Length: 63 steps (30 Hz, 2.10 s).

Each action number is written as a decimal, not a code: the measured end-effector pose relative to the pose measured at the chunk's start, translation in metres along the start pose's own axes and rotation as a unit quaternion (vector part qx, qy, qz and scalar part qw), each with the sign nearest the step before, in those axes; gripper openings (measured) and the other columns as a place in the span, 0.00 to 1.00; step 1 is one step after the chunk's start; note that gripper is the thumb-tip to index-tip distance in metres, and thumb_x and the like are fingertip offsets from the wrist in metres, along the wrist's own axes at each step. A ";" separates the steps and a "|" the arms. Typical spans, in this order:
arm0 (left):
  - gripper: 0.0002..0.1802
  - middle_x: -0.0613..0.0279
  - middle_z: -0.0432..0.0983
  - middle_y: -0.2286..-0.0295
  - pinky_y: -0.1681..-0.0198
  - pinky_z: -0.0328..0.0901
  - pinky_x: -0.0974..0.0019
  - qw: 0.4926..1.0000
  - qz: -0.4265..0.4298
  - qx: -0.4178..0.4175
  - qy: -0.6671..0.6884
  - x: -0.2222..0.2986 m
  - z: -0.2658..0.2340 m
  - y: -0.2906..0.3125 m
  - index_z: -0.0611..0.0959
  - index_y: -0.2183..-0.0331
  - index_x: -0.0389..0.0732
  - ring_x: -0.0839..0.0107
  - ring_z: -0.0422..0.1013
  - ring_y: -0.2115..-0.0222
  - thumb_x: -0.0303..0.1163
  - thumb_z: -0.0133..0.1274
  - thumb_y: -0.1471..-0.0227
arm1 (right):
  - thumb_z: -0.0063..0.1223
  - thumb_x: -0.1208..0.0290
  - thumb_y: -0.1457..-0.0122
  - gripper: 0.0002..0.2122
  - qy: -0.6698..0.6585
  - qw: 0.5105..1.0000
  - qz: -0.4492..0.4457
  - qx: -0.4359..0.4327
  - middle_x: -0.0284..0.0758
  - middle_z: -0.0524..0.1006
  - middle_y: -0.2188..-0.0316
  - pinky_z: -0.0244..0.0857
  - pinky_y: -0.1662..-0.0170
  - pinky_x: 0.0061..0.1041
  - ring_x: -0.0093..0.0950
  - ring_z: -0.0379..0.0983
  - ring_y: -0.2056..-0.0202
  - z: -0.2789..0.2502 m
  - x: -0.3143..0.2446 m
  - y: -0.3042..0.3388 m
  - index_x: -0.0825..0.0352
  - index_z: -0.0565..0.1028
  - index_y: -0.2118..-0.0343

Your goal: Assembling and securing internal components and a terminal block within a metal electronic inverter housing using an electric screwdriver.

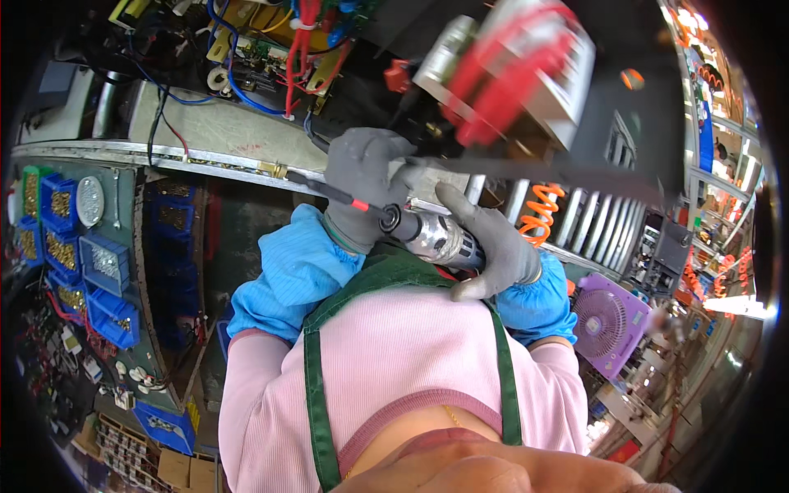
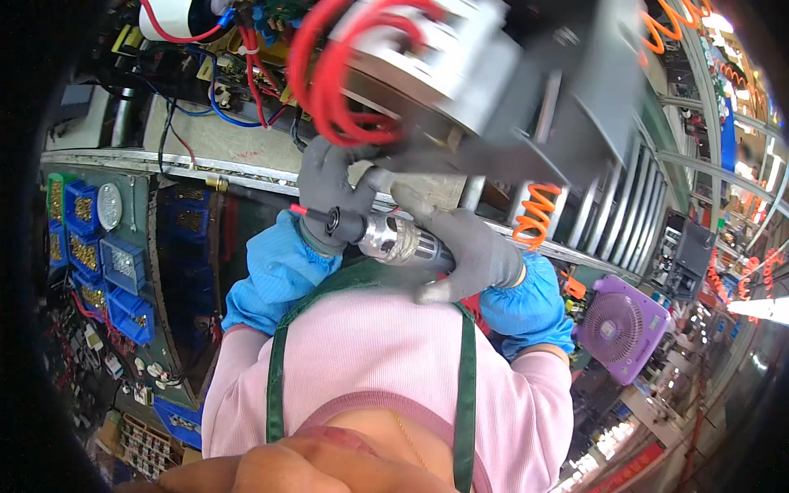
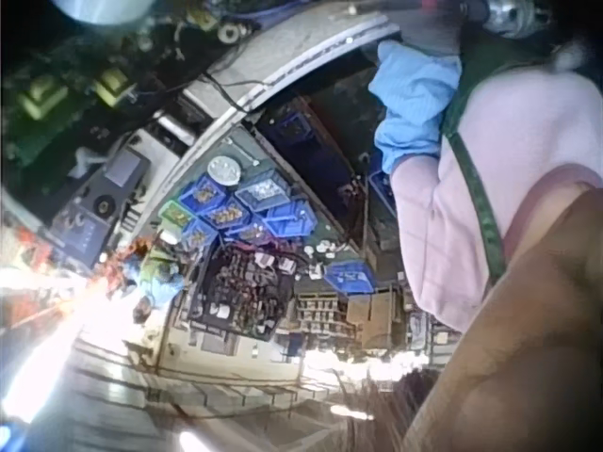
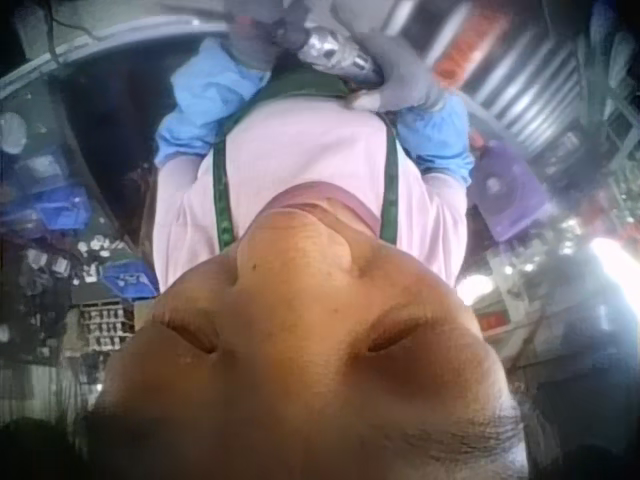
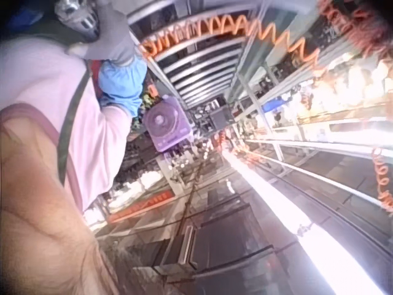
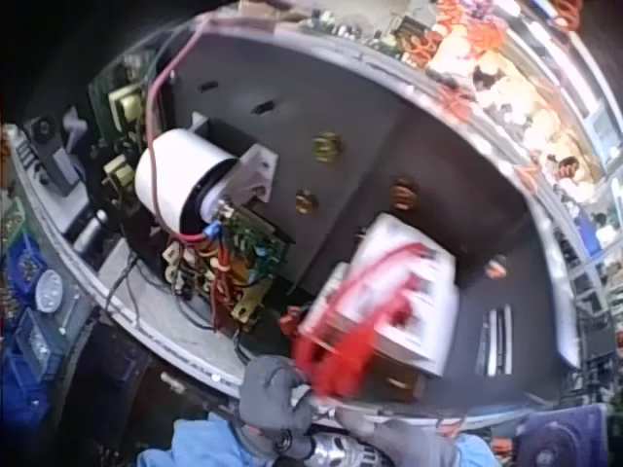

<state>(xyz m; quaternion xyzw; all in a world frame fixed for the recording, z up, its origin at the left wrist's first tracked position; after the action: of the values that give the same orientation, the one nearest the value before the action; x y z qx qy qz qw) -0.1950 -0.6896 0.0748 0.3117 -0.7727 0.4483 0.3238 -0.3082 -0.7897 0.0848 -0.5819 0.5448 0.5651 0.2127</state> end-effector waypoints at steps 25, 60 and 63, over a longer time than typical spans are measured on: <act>0.15 0.50 0.73 0.72 0.67 0.65 0.54 0.985 -0.090 -0.009 -0.146 -0.001 0.007 0.014 0.73 0.68 0.35 0.49 0.70 0.69 0.30 0.59 0.59 | 0.62 0.58 0.59 0.42 0.034 0.996 -0.005 0.086 0.44 0.75 0.63 0.63 0.54 0.27 0.33 0.74 0.62 -0.041 0.074 0.087 0.61 0.55 0.39; 0.15 0.56 0.75 0.72 0.69 0.68 0.66 0.985 -0.117 -0.008 -0.127 0.015 -0.001 0.014 0.75 0.63 0.35 0.66 0.75 0.72 0.25 0.57 0.57 | 0.58 0.64 0.55 0.38 0.049 0.997 0.052 0.016 0.43 0.76 0.62 0.67 0.60 0.26 0.32 0.75 0.67 -0.043 0.046 0.085 0.54 0.56 0.38; 0.14 0.55 0.75 0.72 0.69 0.68 0.65 0.984 -0.118 0.004 -0.131 0.013 -0.002 0.015 0.76 0.64 0.35 0.65 0.75 0.72 0.25 0.57 0.57 | 0.58 0.63 0.55 0.38 0.029 0.995 0.098 -0.010 0.43 0.76 0.60 0.67 0.58 0.27 0.32 0.75 0.64 -0.041 0.044 0.087 0.55 0.56 0.38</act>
<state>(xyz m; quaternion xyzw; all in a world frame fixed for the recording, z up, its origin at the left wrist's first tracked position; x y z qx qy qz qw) -0.2138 -0.6841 0.0783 0.4583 -0.7645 0.3650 0.2689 -0.3769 -0.8694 0.0888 -0.5444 0.5993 0.5712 0.1346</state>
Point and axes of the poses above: each hand's wrist, its own y-axis away from the middle knuckle, its own z-axis out of the palm, x = y × z, the point moved 9 cm from there along -y, towards the middle knuckle
